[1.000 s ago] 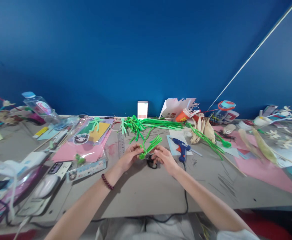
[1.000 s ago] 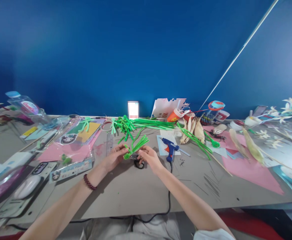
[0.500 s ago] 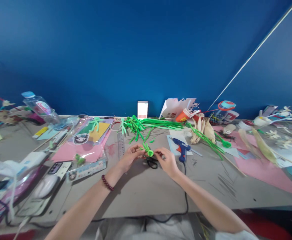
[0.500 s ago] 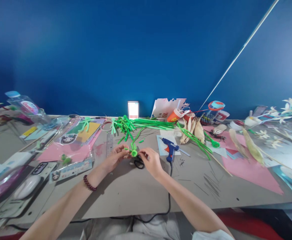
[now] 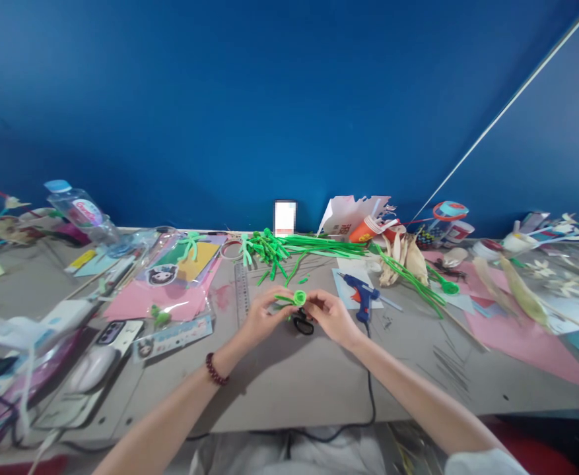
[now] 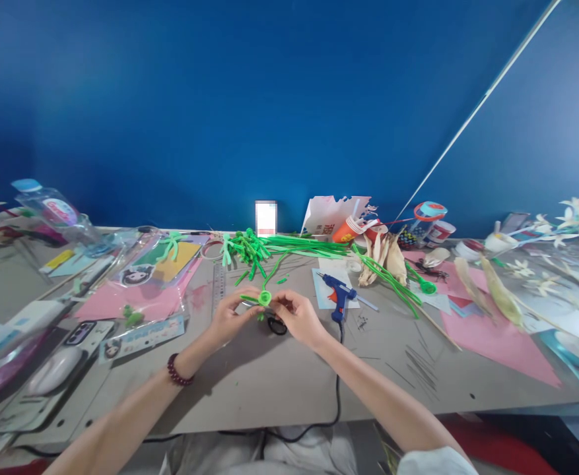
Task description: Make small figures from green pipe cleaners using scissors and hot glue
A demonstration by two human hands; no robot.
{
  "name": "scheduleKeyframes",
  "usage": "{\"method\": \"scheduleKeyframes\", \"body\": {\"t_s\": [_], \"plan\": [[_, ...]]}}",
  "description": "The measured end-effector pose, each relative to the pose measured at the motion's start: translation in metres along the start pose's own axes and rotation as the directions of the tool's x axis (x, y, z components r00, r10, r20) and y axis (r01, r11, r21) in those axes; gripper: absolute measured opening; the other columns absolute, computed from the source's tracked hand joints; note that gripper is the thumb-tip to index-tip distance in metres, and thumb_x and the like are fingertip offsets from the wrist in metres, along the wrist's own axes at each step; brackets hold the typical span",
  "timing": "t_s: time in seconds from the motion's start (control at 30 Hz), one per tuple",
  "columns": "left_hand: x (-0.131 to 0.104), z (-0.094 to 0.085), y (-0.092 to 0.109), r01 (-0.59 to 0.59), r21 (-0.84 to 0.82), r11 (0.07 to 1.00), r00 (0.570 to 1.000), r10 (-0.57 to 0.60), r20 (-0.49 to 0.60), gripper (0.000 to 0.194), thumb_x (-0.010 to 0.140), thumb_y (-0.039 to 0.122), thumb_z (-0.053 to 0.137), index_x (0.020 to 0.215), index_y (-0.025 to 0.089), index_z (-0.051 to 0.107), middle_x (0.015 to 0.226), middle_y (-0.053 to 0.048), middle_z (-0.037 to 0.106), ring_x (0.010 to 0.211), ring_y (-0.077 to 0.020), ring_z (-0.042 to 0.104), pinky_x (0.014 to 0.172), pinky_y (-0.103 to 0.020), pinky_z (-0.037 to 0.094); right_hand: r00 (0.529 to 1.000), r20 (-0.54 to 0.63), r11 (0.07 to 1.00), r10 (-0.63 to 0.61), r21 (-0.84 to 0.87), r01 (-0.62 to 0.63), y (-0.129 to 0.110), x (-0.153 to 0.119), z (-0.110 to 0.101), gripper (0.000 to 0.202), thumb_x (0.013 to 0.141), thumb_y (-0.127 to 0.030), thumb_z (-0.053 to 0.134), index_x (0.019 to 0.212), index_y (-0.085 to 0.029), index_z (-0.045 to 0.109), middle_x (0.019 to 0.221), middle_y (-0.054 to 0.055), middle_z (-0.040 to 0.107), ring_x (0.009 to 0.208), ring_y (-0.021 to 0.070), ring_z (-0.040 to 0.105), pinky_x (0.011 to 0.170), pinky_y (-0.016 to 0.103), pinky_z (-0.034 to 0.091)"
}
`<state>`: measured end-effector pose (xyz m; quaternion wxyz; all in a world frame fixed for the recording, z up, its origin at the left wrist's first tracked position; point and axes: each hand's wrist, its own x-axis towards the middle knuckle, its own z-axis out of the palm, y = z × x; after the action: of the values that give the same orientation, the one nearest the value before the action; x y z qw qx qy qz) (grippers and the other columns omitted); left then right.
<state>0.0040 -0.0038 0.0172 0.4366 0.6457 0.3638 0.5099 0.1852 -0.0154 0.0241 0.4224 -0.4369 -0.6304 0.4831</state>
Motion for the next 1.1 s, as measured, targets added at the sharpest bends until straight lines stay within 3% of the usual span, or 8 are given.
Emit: {"method": "scheduleKeyframes", "body": {"t_s": [0.13, 0.23, 0.3, 0.37, 0.4, 0.6, 0.8, 1.1], "plan": [[0.003, -0.005, -0.011, 0.215, -0.221, 0.951, 0.966, -0.241, -0.094, 0.021, 0.068, 0.037, 0.071, 0.07, 0.017, 0.065, 0.065, -0.003, 0.066, 0.062, -0.0154, 0.059, 0.061, -0.027, 0.046, 0.993, 0.013, 0.973, -0.116, -0.199, 0.117, -0.002, 0.021, -0.012, 0.031, 0.085, -0.042, 0.05, 0.071, -0.017, 0.061, 0.069, 0.004, 0.062, 0.063, 0.0143, 0.057, 0.057, 0.025, 0.045], [0.009, -0.011, -0.015, 0.242, -0.358, 0.902, 0.943, -0.305, -0.133, 0.023, 0.069, 0.038, 0.07, 0.07, 0.017, 0.06, 0.056, 0.002, 0.06, 0.052, -0.0112, 0.055, 0.055, -0.024, 0.044, 0.97, 0.005, 0.833, -0.242, -0.511, 0.21, 0.007, 0.048, -0.026, 0.041, 0.085, -0.036, 0.052, 0.048, -0.018, 0.053, 0.076, 0.007, 0.064, 0.069, 0.0172, 0.058, 0.065, 0.03, 0.047], [0.014, -0.015, -0.017, 0.256, -0.416, 0.873, 0.921, -0.351, -0.169, 0.023, 0.067, 0.037, 0.071, 0.071, 0.017, 0.059, 0.055, 0.004, 0.058, 0.049, -0.0104, 0.054, 0.052, -0.022, 0.043, 0.962, 0.064, 0.692, -0.264, -0.683, 0.235, 0.016, 0.065, -0.032, 0.031, 0.081, -0.03, 0.057, 0.053, -0.018, 0.059, 0.096, 0.009, 0.065, 0.089, 0.0227, 0.059, 0.078, 0.034, 0.047], [0.017, -0.017, -0.019, 0.272, -0.45, 0.851, 0.897, -0.393, -0.201, 0.024, 0.065, 0.036, 0.073, 0.07, 0.017, 0.059, 0.055, 0.004, 0.058, 0.049, -0.0105, 0.055, 0.05, -0.022, 0.043, 0.953, 0.131, 0.559, -0.274, -0.784, 0.269, 0.025, 0.079, -0.034, 0.009, 0.074, -0.023, 0.064, 0.081, -0.018, 0.068, 0.118, 0.011, 0.056, 0.107, 0.028, 0.052, 0.087, 0.039, 0.045], [0.018, -0.018, -0.021, 0.279, -0.461, 0.843, 0.888, -0.409, -0.211, 0.025, 0.063, 0.035, 0.074, 0.069, 0.017, 0.059, 0.057, 0.004, 0.059, 0.049, -0.0109, 0.056, 0.05, -0.023, 0.044, 0.946, 0.175, 0.506, -0.274, -0.81, 0.296, 0.03, 0.085, -0.034, 0.021, 0.072, -0.02, 0.065, 0.093, -0.018, 0.068, 0.123, 0.013, 0.053, 0.11, 0.029, 0.05, 0.09, 0.04, 0.043], [0.019, -0.021, -0.026, 0.374, -0.494, 0.785, 0.847, -0.506, -0.163, 0.02, 0.06, 0.03, 0.074, 0.072, 0.017, 0.064, 0.062, -0.001, 0.067, 0.054, -0.015, 0.062, 0.057, -0.027, 0.048, 0.792, 0.572, 0.342, -0.212, -0.716, 0.609, 0.044, 0.108, -0.024, 0.022, 0.082, -0.012, 0.056, 0.099, -0.02, 0.067, 0.114, 0.008, 0.061, 0.103, 0.0223, 0.055, 0.088, 0.035, 0.043], [0.019, -0.022, -0.025, 0.375, -0.472, 0.798, 0.845, -0.504, -0.181, 0.024, 0.059, 0.031, 0.075, 0.074, 0.015, 0.066, 0.064, -0.003, 0.069, 0.055, -0.0159, 0.063, 0.059, -0.028, 0.049, 0.767, 0.581, 0.236, -0.271, -0.733, 0.639, 0.05, 0.108, -0.014, 0.012, 0.086, -0.014, 0.053, 0.086, -0.018, 0.065, 0.093, 0.007, 0.063, 0.088, 0.0178, 0.057, 0.072, 0.027, 0.044], [0.02, -0.024, -0.034, 0.265, -0.472, 0.841, 0.853, -0.432, -0.292, 0.021, 0.059, 0.029, 0.076, 0.072, 0.016, 0.065, 0.064, -0.001, 0.067, 0.06, -0.0163, 0.065, 0.064, -0.028, 0.048, 0.676, 0.595, -0.036, -0.434, -0.761, 0.647, 0.035, 0.115, -0.023, 0.027, 0.094, -0.01, 0.031, 0.098, -0.014, 0.057, 0.079, 0.008, 0.062, 0.078, 0.0196, 0.056, 0.075, 0.033, 0.041]]}}
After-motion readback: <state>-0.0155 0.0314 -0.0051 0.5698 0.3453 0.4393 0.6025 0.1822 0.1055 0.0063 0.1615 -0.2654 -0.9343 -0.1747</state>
